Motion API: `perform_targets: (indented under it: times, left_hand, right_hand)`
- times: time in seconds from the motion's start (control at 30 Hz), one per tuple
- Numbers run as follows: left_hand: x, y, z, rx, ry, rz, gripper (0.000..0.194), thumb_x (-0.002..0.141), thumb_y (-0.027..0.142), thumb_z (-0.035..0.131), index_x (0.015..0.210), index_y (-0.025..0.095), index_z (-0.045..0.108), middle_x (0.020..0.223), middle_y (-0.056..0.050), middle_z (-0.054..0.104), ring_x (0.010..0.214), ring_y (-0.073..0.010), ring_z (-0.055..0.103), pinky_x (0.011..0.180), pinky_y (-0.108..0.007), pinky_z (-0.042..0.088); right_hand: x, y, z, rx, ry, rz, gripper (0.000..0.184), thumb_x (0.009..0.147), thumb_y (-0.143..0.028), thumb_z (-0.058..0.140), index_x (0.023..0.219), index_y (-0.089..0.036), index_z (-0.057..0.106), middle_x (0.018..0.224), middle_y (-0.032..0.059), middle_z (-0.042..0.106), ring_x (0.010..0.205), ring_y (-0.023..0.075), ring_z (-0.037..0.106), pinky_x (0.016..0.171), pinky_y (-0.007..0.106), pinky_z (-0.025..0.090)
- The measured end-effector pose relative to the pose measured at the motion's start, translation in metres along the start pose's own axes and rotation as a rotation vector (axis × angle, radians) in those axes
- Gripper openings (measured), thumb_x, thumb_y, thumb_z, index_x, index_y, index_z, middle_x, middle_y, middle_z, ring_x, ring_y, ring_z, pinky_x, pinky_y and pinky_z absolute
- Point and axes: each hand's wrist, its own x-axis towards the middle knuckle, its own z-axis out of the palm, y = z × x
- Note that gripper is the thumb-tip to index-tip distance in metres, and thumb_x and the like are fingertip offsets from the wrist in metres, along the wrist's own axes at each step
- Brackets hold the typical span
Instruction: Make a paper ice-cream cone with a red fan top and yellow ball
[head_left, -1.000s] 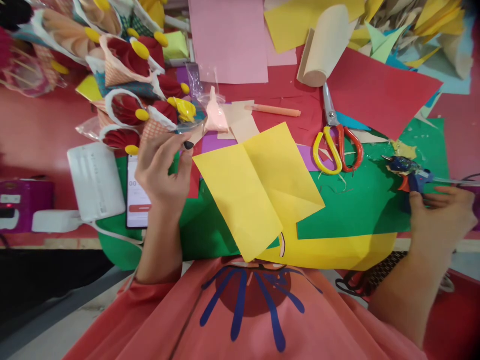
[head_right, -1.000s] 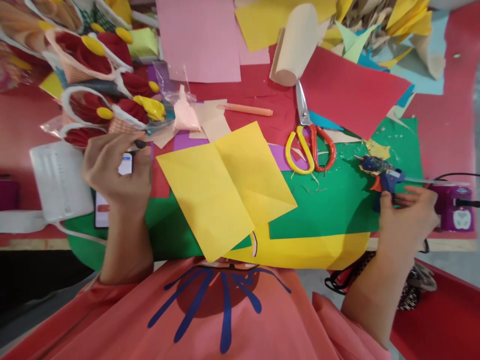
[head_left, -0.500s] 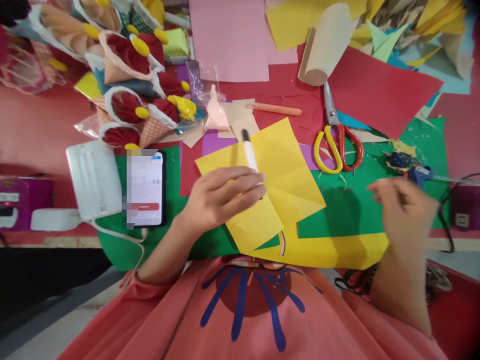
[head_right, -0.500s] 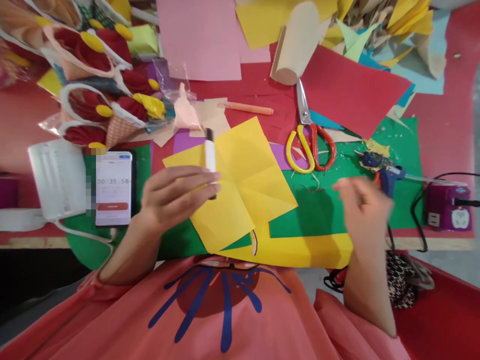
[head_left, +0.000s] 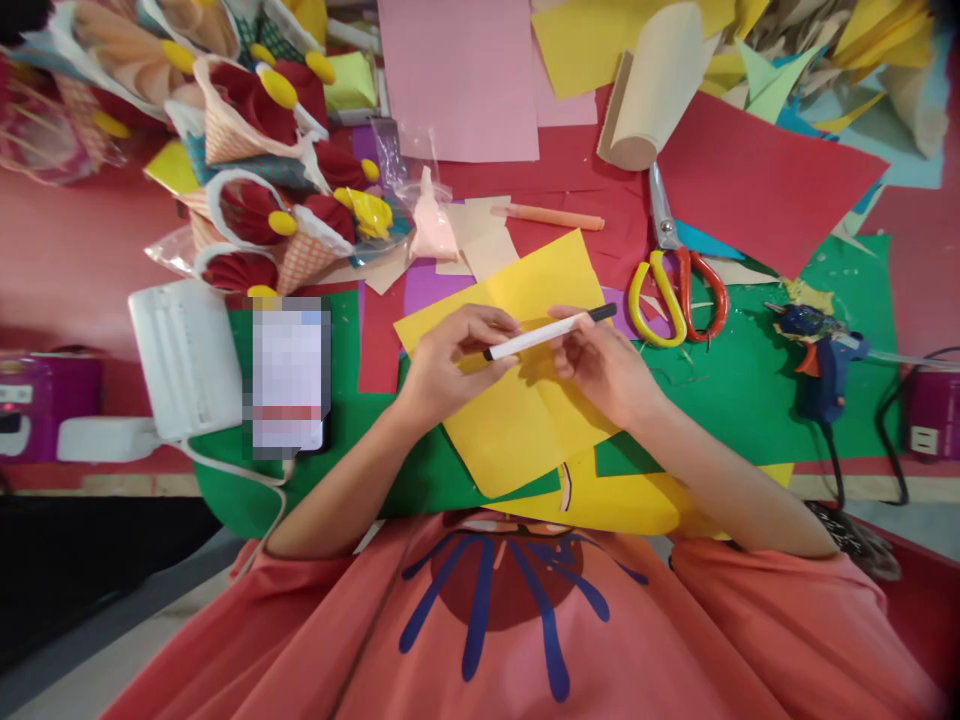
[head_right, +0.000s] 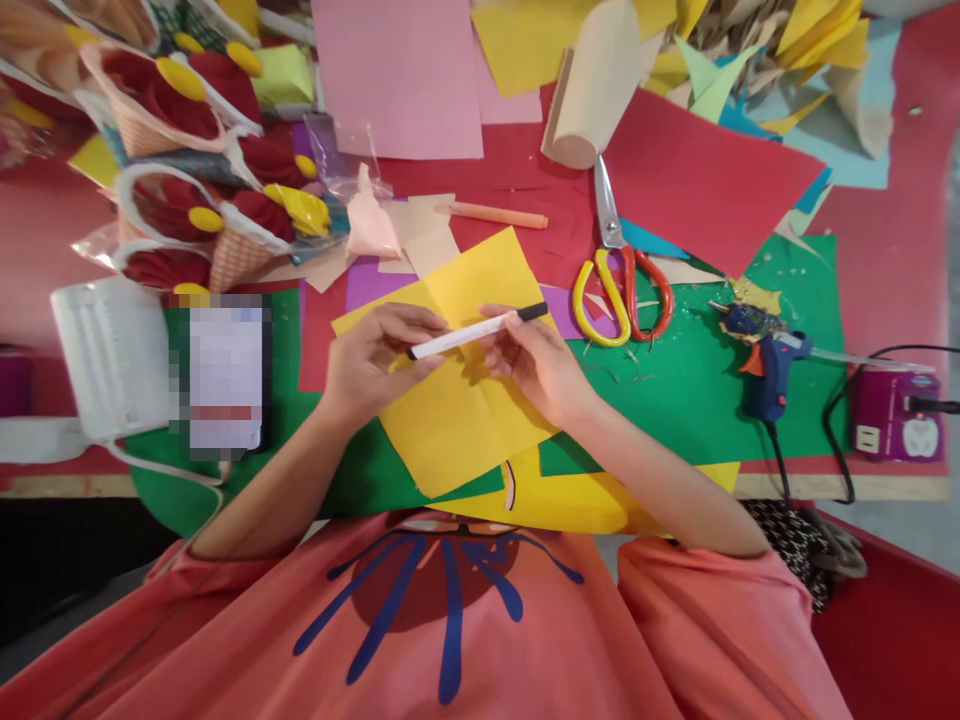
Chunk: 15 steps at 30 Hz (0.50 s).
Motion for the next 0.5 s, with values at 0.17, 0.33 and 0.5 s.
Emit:
perform_targets:
  times: [0.17,0.33,0.5]
  left_hand:
    - [-0.004,-0.002,0.008,0.396,-0.326,0.069,0.034,0.092,0.044,0.060,0.115,0.019,0.062,0.122,-0.012,0.070,0.115,-0.0232,0.067,0.097,-0.040,0.057]
    - [-0.008,-0.004,0.011,0.693,-0.542,0.110,0.066,0.092,0.053,0.055,0.149,0.020,0.042,0.156,-0.016,0.043,0.146,-0.0337,0.040,0.120,-0.055,0.032]
    - [-0.008,0.006,0.013,0.698,-0.771,0.167,0.059,0.096,0.037,0.049,0.152,0.028,0.034,0.163,-0.009,0.031,0.151,-0.0295,0.034,0.124,-0.066,0.011]
  right_hand:
    - [0.002,-0.014,-0.009,-0.070,0.099,-0.211,0.024,0.087,-0.045,0.059,0.079,-0.024,0.050,0.076,-0.0023,0.061,0.068,0.0123,0.062,0.069,0.029,0.055]
    - [-0.007,-0.044,-0.027,-0.229,0.120,-0.218,0.028,0.090,-0.050,0.059,0.088,-0.022,0.057,0.058,-0.0086,0.043,0.044,0.0061,0.038,0.043,0.021,0.034]
    - [0.000,-0.062,-0.042,-0.691,0.147,-0.280,0.029,0.094,-0.049,0.055,0.092,-0.021,0.060,0.066,-0.0044,0.050,0.049,0.0075,0.042,0.044,0.023,0.031]
